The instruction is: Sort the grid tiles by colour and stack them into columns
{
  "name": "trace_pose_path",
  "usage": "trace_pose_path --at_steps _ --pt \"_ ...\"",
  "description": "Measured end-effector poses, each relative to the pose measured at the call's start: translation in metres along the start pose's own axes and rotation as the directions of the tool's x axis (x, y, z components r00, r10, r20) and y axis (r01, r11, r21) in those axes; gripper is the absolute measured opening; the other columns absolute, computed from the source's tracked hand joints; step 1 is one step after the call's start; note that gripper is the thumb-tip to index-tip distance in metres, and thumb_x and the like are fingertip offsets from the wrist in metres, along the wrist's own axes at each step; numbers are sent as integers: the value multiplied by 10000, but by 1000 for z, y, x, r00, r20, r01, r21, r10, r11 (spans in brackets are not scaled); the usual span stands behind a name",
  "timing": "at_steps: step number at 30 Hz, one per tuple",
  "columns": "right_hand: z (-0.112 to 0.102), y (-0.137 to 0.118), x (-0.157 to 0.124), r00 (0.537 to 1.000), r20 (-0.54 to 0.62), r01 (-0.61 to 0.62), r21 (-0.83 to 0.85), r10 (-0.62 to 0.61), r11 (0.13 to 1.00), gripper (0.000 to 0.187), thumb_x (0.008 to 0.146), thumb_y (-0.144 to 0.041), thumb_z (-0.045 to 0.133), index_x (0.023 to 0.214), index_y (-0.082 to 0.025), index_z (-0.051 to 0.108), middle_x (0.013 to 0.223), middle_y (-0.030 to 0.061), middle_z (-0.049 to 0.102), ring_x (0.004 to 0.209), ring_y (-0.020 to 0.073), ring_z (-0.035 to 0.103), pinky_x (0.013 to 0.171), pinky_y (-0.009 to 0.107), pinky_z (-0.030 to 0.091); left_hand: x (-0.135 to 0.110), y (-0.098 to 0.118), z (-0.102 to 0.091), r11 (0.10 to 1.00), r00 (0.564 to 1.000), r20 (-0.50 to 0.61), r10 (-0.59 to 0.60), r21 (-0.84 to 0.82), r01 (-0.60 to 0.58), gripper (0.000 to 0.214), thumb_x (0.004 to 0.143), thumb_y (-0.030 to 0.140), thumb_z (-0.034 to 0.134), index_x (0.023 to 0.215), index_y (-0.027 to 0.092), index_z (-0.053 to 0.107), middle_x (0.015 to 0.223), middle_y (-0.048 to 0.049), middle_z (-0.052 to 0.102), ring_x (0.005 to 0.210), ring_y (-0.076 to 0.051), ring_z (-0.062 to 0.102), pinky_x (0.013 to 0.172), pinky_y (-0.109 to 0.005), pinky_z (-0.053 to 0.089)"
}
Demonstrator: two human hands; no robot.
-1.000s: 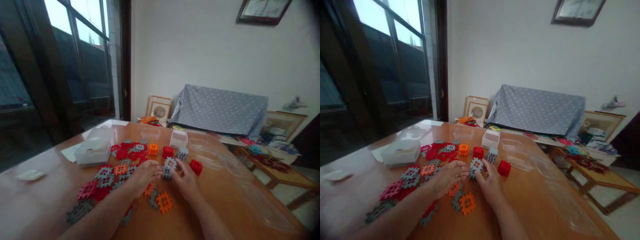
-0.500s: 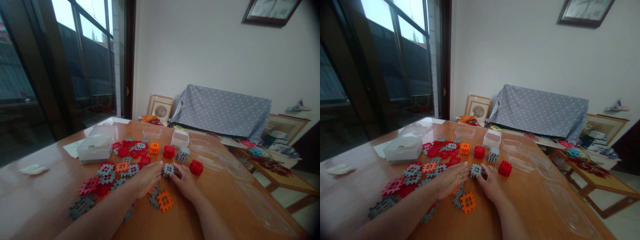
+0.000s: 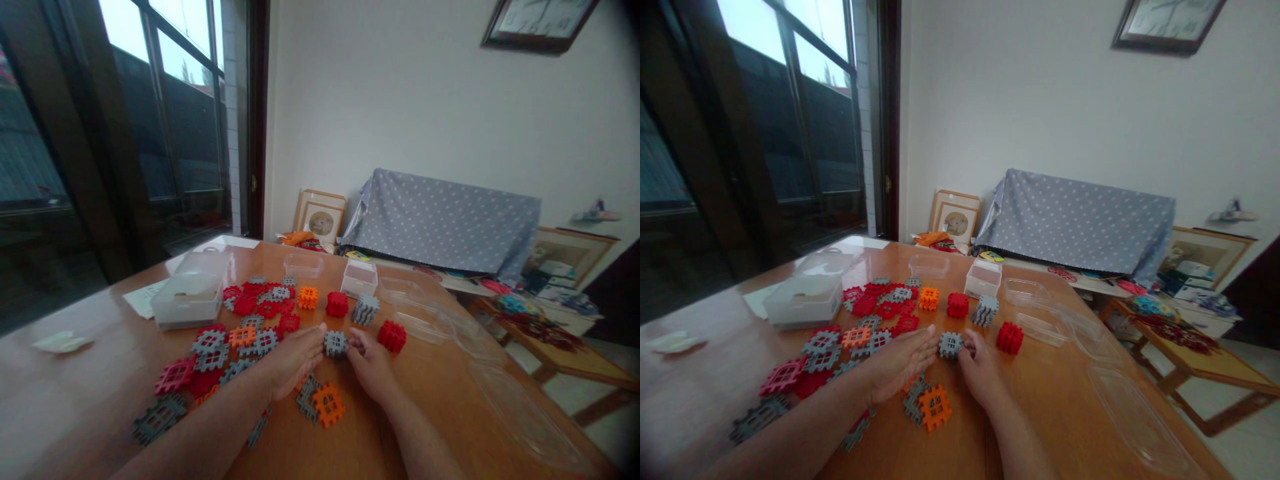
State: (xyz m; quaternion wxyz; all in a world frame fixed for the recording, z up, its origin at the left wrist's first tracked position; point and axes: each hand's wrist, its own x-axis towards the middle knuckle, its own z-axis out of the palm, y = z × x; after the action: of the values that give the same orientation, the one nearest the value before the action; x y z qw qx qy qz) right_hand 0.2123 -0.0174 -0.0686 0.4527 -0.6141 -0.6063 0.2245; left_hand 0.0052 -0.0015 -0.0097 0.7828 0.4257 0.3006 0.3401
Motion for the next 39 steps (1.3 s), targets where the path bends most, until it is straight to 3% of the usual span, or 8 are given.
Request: trace_pose_path --at_steps 9,14,17,26,31,36,39 --pt "0 -11 -7 996 77 -49 106 41 993 535 888 -295 541 1394 -126 501 1214 131 720 1087 233 703 962 372 535 -6 4 10 1000 1000 22 -2 10 2 522 923 507 586 1333 186 549 1603 -105 358 1527 -230 204 1252 -410 139" --pt "1 -5 -6 995 64 -78 81 73 994 571 823 -318 642 1351 -131 532 1089 118 752 931 247 737 841 395 582 -8 6 13 999 999 40 -5 46 3 533 927 521 570 1360 211 541 1597 -83 379 1541 -219 142 1255 -418 95" --pt "1 -5 -5 996 63 -63 74 58 995 540 791 -292 676 1302 -152 573 1055 103 760 886 246 740 821 405 587 -8 7 13 999 999 36 -3 43 2 503 924 510 578 1325 206 570 1565 -90 435 1525 -217 211 1251 -408 123" --pt "-3 -11 -4 998 55 -19 66 15 998 413 858 -307 614 1253 -189 613 1135 110 745 1033 255 719 930 426 557 -5 3 11 999 1000 22 22 40 -23 380 923 448 610 1222 213 627 1504 -81 520 1457 -202 370 1240 -391 180" --pt "-4 -10 -4 996 84 12 15 -13 1000 543 788 -291 685 1315 -202 589 1247 109 702 1060 262 692 934 429 534 -4 2 9 999 999 39 15 28 -16 400 924 459 606 1237 209 624 1495 -85 529 1460 -207 365 1241 -384 183" --pt "-6 -13 -5 994 109 9 -114 4 993 703 757 -269 694 1432 -210 507 1212 102 701 858 229 687 811 392 545 -4 1 8 998 998 49 32 45 -34 417 925 473 603 1251 214 618 1495 -90 528 1457 -211 371 1243 -396 172" --pt "-6 -12 -4 992 125 17 -105 -4 994 714 755 -262 691 1442 -221 502 1243 101 688 889 238 687 826 395 539 -4 2 8 998 997 62 36 50 -39 437 921 488 602 1263 217 613 1507 -94 513 1466 -211 355 1243 -395 172"
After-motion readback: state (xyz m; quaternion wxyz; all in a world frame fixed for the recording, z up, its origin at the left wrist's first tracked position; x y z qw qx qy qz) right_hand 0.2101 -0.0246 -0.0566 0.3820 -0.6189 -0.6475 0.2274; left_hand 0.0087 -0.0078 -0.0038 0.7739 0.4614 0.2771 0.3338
